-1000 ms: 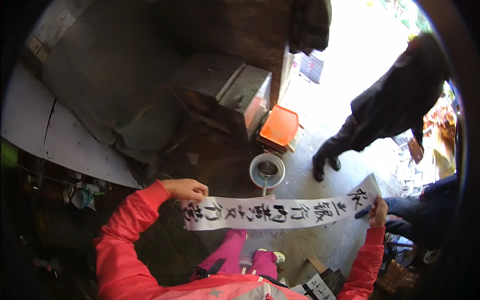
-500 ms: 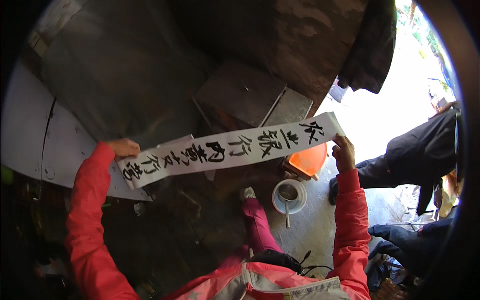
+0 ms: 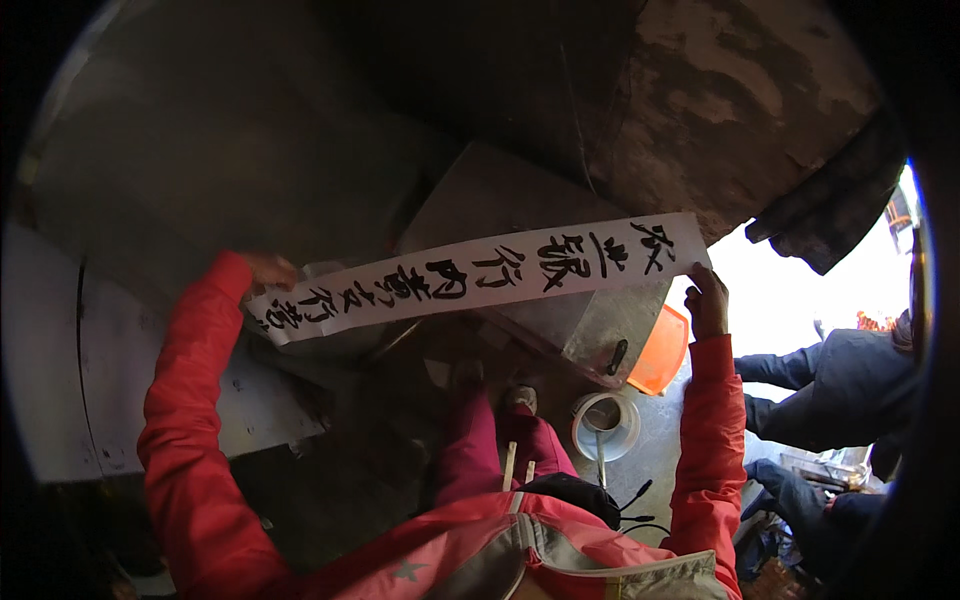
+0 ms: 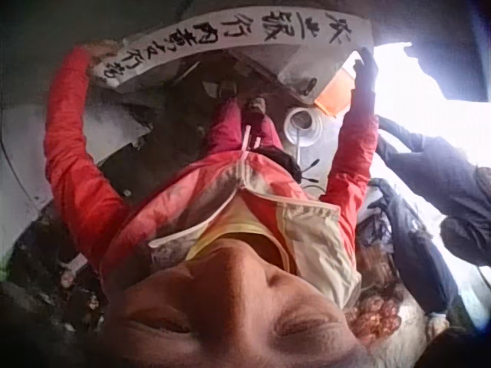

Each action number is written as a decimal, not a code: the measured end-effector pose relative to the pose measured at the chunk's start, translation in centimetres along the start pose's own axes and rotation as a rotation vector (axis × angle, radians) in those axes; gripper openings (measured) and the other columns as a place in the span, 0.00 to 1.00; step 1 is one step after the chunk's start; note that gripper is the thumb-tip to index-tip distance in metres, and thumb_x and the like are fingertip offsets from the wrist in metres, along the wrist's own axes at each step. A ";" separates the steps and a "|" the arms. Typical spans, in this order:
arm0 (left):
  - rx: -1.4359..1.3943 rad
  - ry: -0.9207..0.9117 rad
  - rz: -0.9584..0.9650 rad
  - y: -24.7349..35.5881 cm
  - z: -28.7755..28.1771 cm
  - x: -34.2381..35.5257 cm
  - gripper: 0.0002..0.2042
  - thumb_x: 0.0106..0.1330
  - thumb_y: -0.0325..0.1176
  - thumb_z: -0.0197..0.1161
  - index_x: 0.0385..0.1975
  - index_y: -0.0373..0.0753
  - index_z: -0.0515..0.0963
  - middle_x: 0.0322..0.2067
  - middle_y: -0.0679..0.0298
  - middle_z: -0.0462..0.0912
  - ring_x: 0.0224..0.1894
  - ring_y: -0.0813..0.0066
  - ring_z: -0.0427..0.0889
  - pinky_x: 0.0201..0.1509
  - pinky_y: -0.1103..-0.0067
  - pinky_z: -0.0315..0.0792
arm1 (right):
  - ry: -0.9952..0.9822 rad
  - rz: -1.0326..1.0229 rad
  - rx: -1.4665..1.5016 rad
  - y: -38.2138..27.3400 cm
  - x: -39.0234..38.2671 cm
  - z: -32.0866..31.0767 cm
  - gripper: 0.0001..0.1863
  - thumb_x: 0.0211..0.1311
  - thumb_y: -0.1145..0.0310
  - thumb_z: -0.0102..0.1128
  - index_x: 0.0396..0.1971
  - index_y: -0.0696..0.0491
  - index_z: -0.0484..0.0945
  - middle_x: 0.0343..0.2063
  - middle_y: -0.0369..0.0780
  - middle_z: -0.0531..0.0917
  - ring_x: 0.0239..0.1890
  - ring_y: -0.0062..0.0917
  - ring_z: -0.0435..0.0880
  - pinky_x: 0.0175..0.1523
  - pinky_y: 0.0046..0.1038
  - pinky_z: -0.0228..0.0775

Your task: The person writes Chinese characters on long white paper strips using a brush and ink. They hold the paper with one hand, write with the other, then lift and display the completed strips before starting a new one.

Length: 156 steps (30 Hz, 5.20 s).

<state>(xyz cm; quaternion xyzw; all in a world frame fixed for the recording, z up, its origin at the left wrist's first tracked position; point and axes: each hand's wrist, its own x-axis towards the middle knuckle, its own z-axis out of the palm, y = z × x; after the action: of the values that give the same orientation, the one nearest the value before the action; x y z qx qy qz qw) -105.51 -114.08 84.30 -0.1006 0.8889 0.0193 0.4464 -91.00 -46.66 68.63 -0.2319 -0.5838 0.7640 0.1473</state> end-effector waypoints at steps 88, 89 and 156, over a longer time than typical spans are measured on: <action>0.347 -0.948 1.342 104.5 114.7 -32.6 0.18 0.69 0.35 0.54 0.55 0.34 0.77 0.50 0.62 0.81 0.54 0.74 0.75 0.60 0.78 0.65 | 1.266 0.249 1.012 27.2 -59.3 -76.1 0.14 0.69 0.57 0.57 0.38 0.54 0.77 0.32 0.38 0.85 0.21 0.17 0.77 0.28 0.22 0.71; 0.307 -1.001 1.295 103.0 111.6 -34.1 0.19 0.69 0.34 0.54 0.56 0.33 0.76 0.50 0.62 0.81 0.55 0.73 0.75 0.61 0.78 0.65 | 1.277 0.177 1.030 27.7 -58.9 -76.9 0.15 0.69 0.56 0.56 0.38 0.54 0.77 0.33 0.38 0.85 0.23 0.18 0.78 0.29 0.22 0.72; -0.711 0.127 0.606 -1.3 5.9 -25.8 0.15 0.55 0.39 0.63 0.41 0.43 0.74 0.35 0.66 0.80 0.38 0.70 0.82 0.42 0.64 0.80 | 0.083 0.296 0.288 24.2 -15.5 -23.0 0.17 0.59 0.61 0.70 0.46 0.52 0.83 0.34 0.35 0.85 0.34 0.25 0.84 0.40 0.30 0.79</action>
<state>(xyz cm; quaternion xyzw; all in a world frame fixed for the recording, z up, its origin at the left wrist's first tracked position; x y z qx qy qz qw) -85.58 -110.46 101.42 0.0158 0.8422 0.4456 0.3031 -64.65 -42.02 43.39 -0.3231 -0.4217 0.8426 0.0889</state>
